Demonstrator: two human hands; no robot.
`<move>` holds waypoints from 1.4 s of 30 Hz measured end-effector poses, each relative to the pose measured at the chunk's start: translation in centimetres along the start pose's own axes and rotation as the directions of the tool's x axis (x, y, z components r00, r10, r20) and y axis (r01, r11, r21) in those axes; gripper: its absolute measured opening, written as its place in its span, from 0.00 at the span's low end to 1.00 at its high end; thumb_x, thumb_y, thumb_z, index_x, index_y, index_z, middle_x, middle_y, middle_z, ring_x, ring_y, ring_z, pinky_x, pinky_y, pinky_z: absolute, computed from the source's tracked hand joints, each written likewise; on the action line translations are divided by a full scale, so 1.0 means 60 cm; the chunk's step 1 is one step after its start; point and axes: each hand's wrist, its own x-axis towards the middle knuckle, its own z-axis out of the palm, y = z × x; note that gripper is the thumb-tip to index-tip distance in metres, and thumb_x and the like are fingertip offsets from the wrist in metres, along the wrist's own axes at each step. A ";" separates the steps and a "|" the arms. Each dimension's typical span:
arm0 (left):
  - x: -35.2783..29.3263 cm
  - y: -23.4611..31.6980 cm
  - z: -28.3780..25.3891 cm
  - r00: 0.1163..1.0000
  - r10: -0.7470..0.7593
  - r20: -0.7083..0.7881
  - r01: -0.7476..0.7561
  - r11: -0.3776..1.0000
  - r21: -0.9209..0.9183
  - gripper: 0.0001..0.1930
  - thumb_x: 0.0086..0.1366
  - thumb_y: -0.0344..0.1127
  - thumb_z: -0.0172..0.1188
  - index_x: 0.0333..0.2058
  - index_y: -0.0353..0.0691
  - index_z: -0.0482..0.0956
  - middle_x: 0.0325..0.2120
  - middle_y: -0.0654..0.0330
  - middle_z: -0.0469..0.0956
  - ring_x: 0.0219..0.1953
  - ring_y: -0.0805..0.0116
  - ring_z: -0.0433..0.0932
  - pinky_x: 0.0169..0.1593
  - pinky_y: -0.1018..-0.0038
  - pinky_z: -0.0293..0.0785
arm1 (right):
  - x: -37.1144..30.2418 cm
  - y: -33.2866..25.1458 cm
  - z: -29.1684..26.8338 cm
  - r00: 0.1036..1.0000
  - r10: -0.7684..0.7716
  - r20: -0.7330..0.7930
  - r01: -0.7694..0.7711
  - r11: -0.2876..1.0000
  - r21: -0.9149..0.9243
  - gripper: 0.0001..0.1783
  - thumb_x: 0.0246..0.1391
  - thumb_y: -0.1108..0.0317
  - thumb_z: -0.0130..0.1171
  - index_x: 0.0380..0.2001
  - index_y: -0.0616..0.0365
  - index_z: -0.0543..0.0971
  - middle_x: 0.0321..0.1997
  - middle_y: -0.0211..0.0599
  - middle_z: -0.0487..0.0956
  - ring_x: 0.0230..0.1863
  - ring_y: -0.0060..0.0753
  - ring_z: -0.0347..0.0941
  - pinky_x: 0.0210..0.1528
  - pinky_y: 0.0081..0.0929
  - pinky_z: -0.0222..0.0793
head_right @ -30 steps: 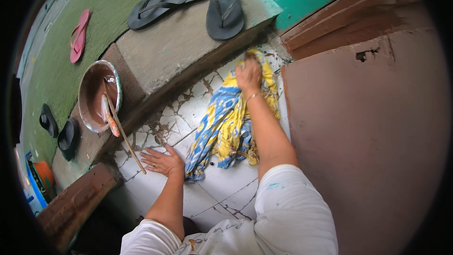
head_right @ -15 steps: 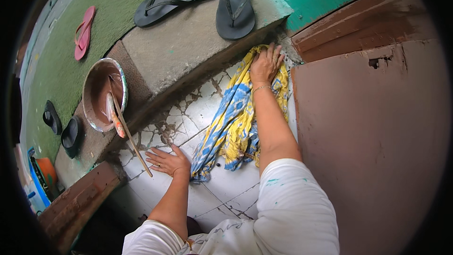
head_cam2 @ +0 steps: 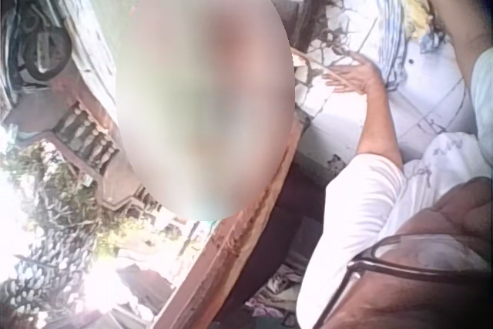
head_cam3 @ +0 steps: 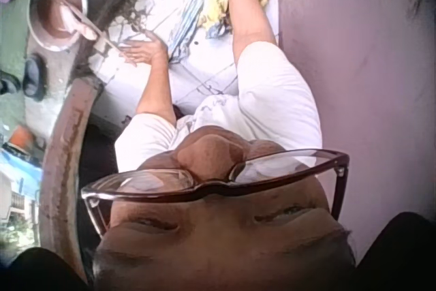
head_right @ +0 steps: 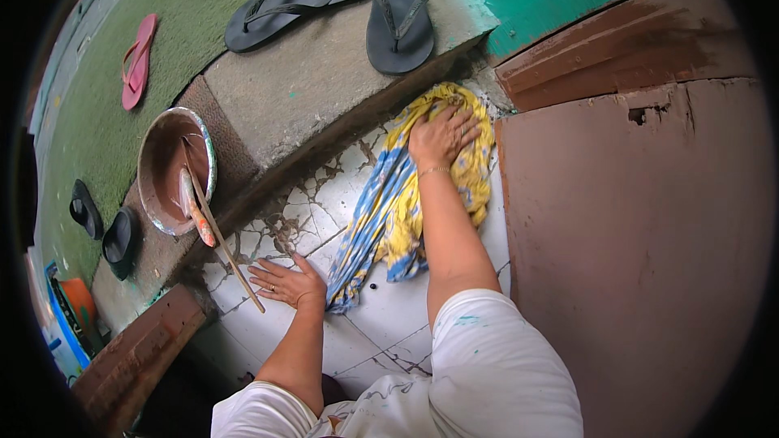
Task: The person paints a door using a brush and subsequently cleans paint drips from the tiled floor with a cloth.
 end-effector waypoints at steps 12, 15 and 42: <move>-0.003 -0.003 0.021 0.993 0.014 -0.115 -0.008 0.999 0.045 0.45 0.66 0.59 0.46 0.70 0.32 0.42 0.72 0.39 0.35 0.73 0.39 0.31 0.71 0.45 0.26 | -0.004 0.021 0.002 0.874 -0.450 -0.182 0.485 0.794 0.367 0.16 0.45 0.68 0.57 0.38 0.65 0.77 0.44 0.54 0.74 0.47 0.56 0.71 0.53 0.46 0.67; -0.003 -0.011 0.021 0.993 0.005 -0.119 -0.001 0.999 0.034 0.45 0.67 0.59 0.46 0.70 0.32 0.43 0.72 0.40 0.35 0.74 0.39 0.31 0.71 0.45 0.27 | -0.103 0.035 -0.067 0.753 -0.658 -0.008 0.503 0.567 0.652 0.12 0.46 0.73 0.55 0.35 0.66 0.78 0.42 0.55 0.78 0.44 0.54 0.76 0.47 0.45 0.72; -0.004 0.002 0.019 0.991 0.043 -0.125 -0.039 0.999 0.037 0.45 0.67 0.59 0.45 0.70 0.31 0.42 0.71 0.38 0.34 0.73 0.38 0.32 0.71 0.44 0.26 | -0.083 -0.021 -0.020 0.850 -0.456 -0.264 0.504 0.556 0.661 0.07 0.46 0.74 0.54 0.25 0.63 0.81 0.32 0.53 0.81 0.35 0.58 0.77 0.40 0.44 0.73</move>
